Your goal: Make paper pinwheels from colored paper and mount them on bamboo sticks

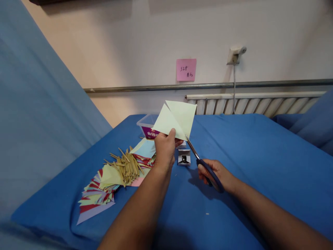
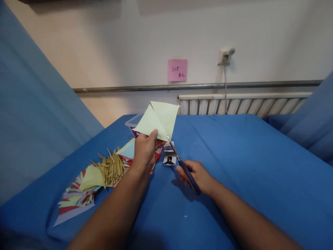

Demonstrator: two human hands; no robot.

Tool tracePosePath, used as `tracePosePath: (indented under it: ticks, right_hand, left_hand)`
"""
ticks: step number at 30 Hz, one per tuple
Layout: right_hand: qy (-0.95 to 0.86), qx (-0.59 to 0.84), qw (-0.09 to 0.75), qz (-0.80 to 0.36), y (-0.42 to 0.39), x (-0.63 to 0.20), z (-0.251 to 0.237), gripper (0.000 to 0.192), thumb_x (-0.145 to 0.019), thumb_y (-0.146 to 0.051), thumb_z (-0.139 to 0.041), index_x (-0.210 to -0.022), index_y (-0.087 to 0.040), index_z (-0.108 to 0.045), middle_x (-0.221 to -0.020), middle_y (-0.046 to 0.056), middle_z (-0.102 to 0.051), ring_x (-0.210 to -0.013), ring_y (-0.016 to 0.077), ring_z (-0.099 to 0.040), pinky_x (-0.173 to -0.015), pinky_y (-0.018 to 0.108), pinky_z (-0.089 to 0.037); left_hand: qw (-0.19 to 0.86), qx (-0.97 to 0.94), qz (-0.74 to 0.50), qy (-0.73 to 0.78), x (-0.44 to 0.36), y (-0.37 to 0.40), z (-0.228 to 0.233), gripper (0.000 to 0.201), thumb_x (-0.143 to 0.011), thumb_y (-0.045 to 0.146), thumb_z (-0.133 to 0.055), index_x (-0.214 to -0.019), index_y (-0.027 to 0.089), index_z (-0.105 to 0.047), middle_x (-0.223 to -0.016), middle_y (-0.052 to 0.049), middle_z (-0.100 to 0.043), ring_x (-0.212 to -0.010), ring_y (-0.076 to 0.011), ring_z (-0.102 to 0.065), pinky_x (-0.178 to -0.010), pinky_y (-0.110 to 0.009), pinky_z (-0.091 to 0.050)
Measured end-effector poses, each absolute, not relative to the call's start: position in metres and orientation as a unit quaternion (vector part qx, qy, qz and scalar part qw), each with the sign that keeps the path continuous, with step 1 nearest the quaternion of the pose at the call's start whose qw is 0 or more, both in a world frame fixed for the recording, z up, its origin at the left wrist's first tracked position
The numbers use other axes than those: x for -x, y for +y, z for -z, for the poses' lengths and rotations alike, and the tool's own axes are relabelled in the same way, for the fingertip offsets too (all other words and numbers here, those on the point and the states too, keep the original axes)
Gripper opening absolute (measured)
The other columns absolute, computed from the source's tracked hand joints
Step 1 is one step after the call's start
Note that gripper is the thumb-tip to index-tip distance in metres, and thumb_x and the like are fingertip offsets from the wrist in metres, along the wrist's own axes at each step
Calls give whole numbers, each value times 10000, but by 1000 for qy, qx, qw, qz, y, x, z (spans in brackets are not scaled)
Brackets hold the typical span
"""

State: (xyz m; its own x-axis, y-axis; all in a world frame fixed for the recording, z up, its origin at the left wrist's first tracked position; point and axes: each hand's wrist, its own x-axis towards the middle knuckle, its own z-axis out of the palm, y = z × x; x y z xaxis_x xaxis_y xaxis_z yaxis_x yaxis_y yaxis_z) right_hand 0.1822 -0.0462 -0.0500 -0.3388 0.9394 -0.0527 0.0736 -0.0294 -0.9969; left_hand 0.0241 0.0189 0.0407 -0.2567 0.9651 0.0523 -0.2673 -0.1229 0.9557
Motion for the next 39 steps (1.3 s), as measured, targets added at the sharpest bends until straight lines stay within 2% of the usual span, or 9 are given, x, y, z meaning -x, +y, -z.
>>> tracePosePath:
  ticks: [11,21,39]
  right_hand:
    - [-581,430,378,-579,-48,-181,48,420,-836,-584,-552,-718,-180,-539,-569,-17,-568,-451,94,-510,-418,206,-387]
    - [-572,439,370,-586,-47,-179,52,518,-783,-690,-542,-714,-178,-518,-564,-12,-568,-438,89,-510,-408,208,-377]
    - [-564,435,376,-592,-48,-176,54,502,-774,-678,-569,-738,-180,-524,-584,-10,-566,-458,92,-513,-422,213,-376]
  left_hand:
    - [476,-380,-647,460,-24,21,-40,245,-782,212,-609,-987,85,-652,-769,-95,-698,-545,-143,-649,-519,-261,-553]
    - [481,-378,-643,460,-24,21,-41,232,-799,185,-588,-998,77,-642,-801,-109,-708,-559,-153,-664,-513,-261,-557]
    - [483,-384,-640,458,-23,20,-41,250,-766,223,-635,-975,86,-649,-778,-91,-698,-551,-133,-642,-510,-251,-554]
